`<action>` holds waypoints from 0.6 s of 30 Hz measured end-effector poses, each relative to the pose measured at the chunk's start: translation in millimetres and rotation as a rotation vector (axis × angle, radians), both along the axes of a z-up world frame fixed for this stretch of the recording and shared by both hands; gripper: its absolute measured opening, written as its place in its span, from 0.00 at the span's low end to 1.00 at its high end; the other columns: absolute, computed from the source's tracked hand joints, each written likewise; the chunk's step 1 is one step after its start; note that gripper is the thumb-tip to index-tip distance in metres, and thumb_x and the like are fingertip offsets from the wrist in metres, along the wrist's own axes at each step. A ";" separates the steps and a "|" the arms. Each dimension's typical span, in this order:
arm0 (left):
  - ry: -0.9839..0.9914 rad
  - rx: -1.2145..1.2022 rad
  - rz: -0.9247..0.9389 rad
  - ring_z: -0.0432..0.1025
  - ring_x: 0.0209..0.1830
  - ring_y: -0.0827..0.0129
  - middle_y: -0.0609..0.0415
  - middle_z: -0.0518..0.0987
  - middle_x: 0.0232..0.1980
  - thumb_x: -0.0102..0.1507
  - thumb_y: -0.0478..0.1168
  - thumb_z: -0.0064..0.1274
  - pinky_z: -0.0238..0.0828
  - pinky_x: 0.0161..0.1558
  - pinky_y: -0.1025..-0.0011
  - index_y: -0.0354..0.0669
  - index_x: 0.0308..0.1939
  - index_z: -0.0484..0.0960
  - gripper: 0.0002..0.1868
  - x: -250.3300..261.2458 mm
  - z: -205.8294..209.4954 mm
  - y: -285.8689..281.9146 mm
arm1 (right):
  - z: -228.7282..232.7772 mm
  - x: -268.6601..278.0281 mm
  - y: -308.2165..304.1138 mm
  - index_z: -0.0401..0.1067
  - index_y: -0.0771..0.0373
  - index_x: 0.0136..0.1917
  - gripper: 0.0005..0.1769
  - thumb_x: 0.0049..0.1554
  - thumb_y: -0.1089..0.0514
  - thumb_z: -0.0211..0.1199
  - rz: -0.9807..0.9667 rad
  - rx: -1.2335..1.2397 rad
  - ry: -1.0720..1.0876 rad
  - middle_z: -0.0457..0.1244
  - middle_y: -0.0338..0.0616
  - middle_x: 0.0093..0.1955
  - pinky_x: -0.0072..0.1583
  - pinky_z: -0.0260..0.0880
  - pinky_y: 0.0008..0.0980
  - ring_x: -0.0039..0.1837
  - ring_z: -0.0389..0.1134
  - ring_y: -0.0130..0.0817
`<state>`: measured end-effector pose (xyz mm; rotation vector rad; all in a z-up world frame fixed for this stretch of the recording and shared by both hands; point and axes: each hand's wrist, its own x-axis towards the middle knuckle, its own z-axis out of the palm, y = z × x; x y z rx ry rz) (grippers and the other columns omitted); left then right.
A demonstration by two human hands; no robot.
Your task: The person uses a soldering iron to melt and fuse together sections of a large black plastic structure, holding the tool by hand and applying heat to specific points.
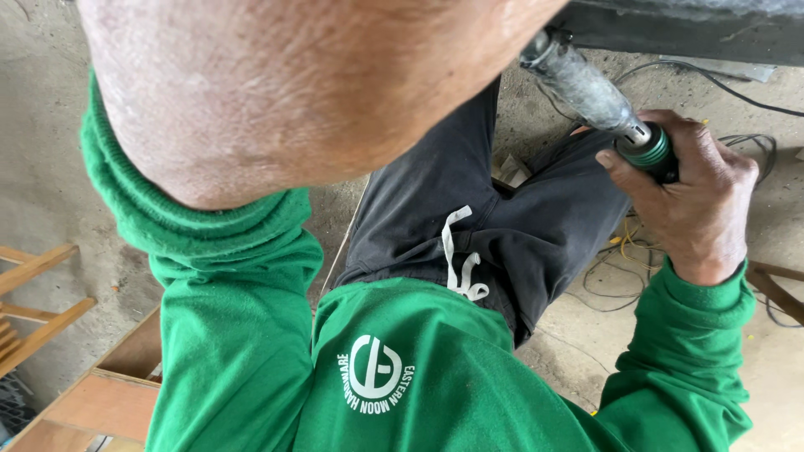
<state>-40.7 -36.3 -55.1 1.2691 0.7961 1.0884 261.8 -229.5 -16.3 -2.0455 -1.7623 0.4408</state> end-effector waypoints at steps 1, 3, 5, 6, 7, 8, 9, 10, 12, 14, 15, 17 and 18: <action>0.011 -0.003 0.013 0.69 0.58 0.63 0.49 0.72 0.55 0.65 0.26 0.68 0.76 0.55 0.63 0.44 0.62 0.78 0.23 -4.9 0.9 -0.7 | -5.9 1.4 -2.9 0.68 0.71 0.62 0.22 0.62 0.61 0.76 -0.003 0.027 0.079 0.70 0.52 0.48 0.46 0.78 0.32 0.48 0.75 0.38; 0.045 0.000 0.039 0.69 0.58 0.63 0.49 0.72 0.55 0.65 0.26 0.68 0.76 0.55 0.63 0.44 0.61 0.78 0.23 -15.8 5.1 -3.6 | -29.0 -5.4 -10.9 0.64 0.73 0.65 0.24 0.67 0.61 0.74 -0.016 0.085 0.238 0.69 0.54 0.52 0.46 0.79 0.30 0.50 0.74 0.37; 0.083 0.011 0.072 0.69 0.58 0.63 0.49 0.72 0.55 0.65 0.26 0.68 0.76 0.55 0.63 0.44 0.61 0.78 0.23 -26.4 10.6 -9.9 | -49.7 -38.0 -30.1 0.61 0.70 0.67 0.27 0.65 0.61 0.74 -0.233 0.030 0.512 0.68 0.48 0.47 0.40 0.73 0.31 0.41 0.72 0.31; 0.108 0.027 0.090 0.69 0.58 0.63 0.49 0.72 0.55 0.65 0.26 0.68 0.76 0.55 0.63 0.44 0.61 0.78 0.24 -30.7 14.4 -13.4 | -53.7 -57.6 -41.1 0.61 0.68 0.68 0.26 0.65 0.59 0.72 -0.319 0.047 0.863 0.68 0.47 0.46 0.41 0.72 0.31 0.39 0.71 0.31; 0.136 0.044 0.103 0.69 0.58 0.63 0.49 0.72 0.55 0.65 0.26 0.68 0.76 0.55 0.63 0.44 0.61 0.78 0.24 -33.0 18.0 -16.9 | -57.4 -81.0 -49.1 0.61 0.67 0.68 0.25 0.64 0.58 0.69 -0.399 0.065 1.216 0.68 0.47 0.45 0.41 0.71 0.31 0.37 0.69 0.30; 0.161 0.064 0.116 0.69 0.58 0.63 0.49 0.72 0.55 0.65 0.26 0.68 0.76 0.55 0.63 0.44 0.61 0.78 0.24 -34.8 22.5 -21.6 | -62.5 -97.0 -51.6 0.62 0.67 0.68 0.26 0.64 0.56 0.69 -0.384 0.099 1.310 0.67 0.48 0.44 0.40 0.71 0.30 0.37 0.69 0.31; 0.203 0.100 0.125 0.69 0.58 0.63 0.49 0.72 0.55 0.65 0.26 0.68 0.76 0.55 0.63 0.44 0.61 0.78 0.24 -35.6 27.9 -27.1 | -66.4 -111.6 -52.7 0.63 0.66 0.68 0.27 0.63 0.53 0.69 -0.367 0.135 1.403 0.67 0.48 0.43 0.39 0.71 0.29 0.37 0.68 0.32; 0.243 0.155 0.136 0.69 0.58 0.63 0.49 0.72 0.55 0.65 0.26 0.68 0.76 0.55 0.63 0.44 0.61 0.78 0.24 -33.8 33.6 -32.2 | -67.7 -127.5 -53.6 0.63 0.66 0.69 0.29 0.63 0.50 0.69 -0.373 0.158 1.463 0.66 0.48 0.45 0.39 0.70 0.30 0.38 0.68 0.33; 0.333 0.328 0.137 0.69 0.58 0.63 0.49 0.72 0.55 0.65 0.26 0.68 0.76 0.55 0.63 0.44 0.61 0.78 0.24 -29.2 49.4 -45.0 | -69.5 -149.4 -54.0 0.63 0.67 0.70 0.33 0.63 0.45 0.69 -0.387 0.199 1.538 0.65 0.49 0.47 0.41 0.69 0.30 0.39 0.67 0.33; 0.402 0.589 0.122 0.69 0.58 0.63 0.49 0.72 0.55 0.65 0.26 0.68 0.76 0.55 0.63 0.44 0.61 0.78 0.24 -18.5 62.7 -55.0 | -70.2 -161.5 -53.8 0.63 0.67 0.71 0.35 0.63 0.42 0.69 -0.400 0.236 1.564 0.65 0.48 0.48 0.42 0.69 0.30 0.40 0.67 0.34; 0.426 0.721 0.108 0.69 0.58 0.63 0.49 0.72 0.55 0.65 0.26 0.68 0.76 0.55 0.63 0.44 0.61 0.78 0.24 -10.3 63.2 -49.1 | -68.2 -166.1 -55.3 0.63 0.68 0.70 0.35 0.63 0.42 0.69 -0.412 0.242 1.570 0.64 0.48 0.47 0.42 0.68 0.30 0.39 0.67 0.33; 0.460 1.038 0.117 0.69 0.58 0.63 0.49 0.72 0.55 0.65 0.26 0.68 0.76 0.55 0.63 0.44 0.61 0.78 0.24 15.1 52.5 -19.7 | -66.1 -169.1 -55.1 0.63 0.69 0.69 0.36 0.62 0.41 0.69 -0.430 0.257 1.577 0.64 0.48 0.45 0.40 0.66 0.29 0.37 0.66 0.32; 0.457 1.109 0.088 0.69 0.58 0.63 0.49 0.72 0.55 0.65 0.26 0.68 0.76 0.55 0.63 0.44 0.61 0.78 0.24 29.5 44.4 4.0 | -65.6 -168.0 -53.7 0.63 0.69 0.69 0.36 0.62 0.41 0.69 -0.423 0.246 1.578 0.64 0.47 0.44 0.40 0.66 0.28 0.36 0.66 0.32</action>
